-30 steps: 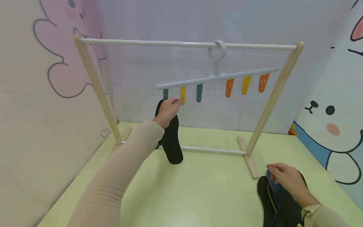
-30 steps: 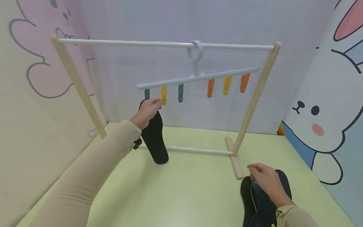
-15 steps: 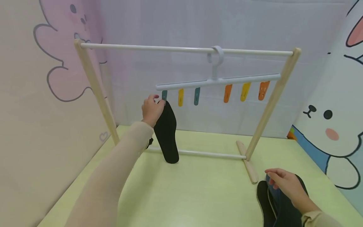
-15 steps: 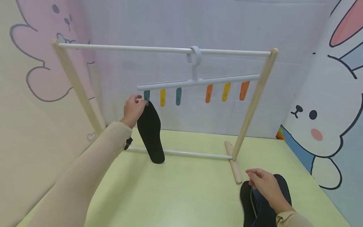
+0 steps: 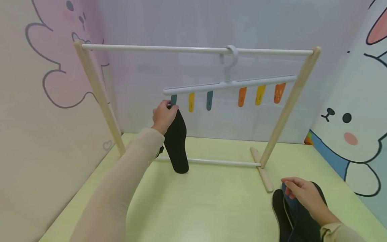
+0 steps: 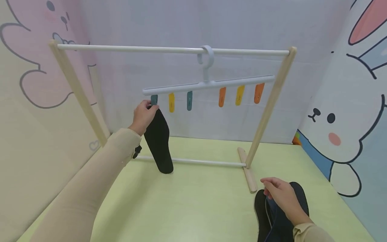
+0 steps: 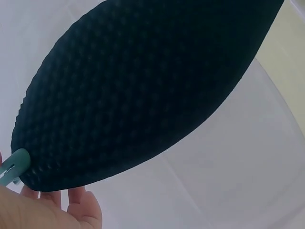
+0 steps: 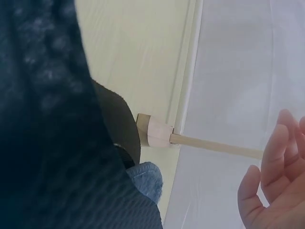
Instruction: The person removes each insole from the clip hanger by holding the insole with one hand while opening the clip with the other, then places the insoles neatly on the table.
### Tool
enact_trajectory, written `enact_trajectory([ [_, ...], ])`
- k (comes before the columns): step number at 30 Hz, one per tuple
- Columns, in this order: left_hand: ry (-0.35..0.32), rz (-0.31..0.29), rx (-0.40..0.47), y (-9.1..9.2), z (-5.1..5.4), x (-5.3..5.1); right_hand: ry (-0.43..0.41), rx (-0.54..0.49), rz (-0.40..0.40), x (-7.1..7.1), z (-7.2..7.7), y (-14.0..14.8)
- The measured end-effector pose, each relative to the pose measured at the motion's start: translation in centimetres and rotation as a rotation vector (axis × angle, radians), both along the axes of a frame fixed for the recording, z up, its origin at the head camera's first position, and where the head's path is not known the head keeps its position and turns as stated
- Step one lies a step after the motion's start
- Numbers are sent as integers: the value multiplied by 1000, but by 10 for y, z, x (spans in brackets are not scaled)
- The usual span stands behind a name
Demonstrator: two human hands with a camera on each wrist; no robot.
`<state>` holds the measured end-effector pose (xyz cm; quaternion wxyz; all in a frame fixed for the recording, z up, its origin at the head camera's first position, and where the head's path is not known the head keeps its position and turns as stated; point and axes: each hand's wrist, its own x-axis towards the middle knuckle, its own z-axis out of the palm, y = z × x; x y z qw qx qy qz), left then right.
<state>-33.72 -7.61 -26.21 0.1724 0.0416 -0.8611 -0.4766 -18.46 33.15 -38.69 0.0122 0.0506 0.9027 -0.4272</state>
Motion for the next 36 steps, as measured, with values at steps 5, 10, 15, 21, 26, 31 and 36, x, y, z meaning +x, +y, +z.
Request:
enact_trajectory([
  [5,-6,-49,40,-1,4,3,14,-11,12,-1,1,-4],
  [10,-7,-184,75,-3,11,6,19,-37,16,-2,3,-6],
  [15,19,-242,34,-8,18,8,25,-37,24,-4,4,-7],
  [21,22,-215,24,-13,20,12,27,-28,21,-6,3,-10],
  [26,11,-189,30,-11,21,18,43,-40,26,-7,1,-17],
  [31,15,-199,57,-6,23,21,75,-30,47,-11,5,-21],
  [36,4,-227,123,1,22,24,82,-60,84,-15,9,-29],
])
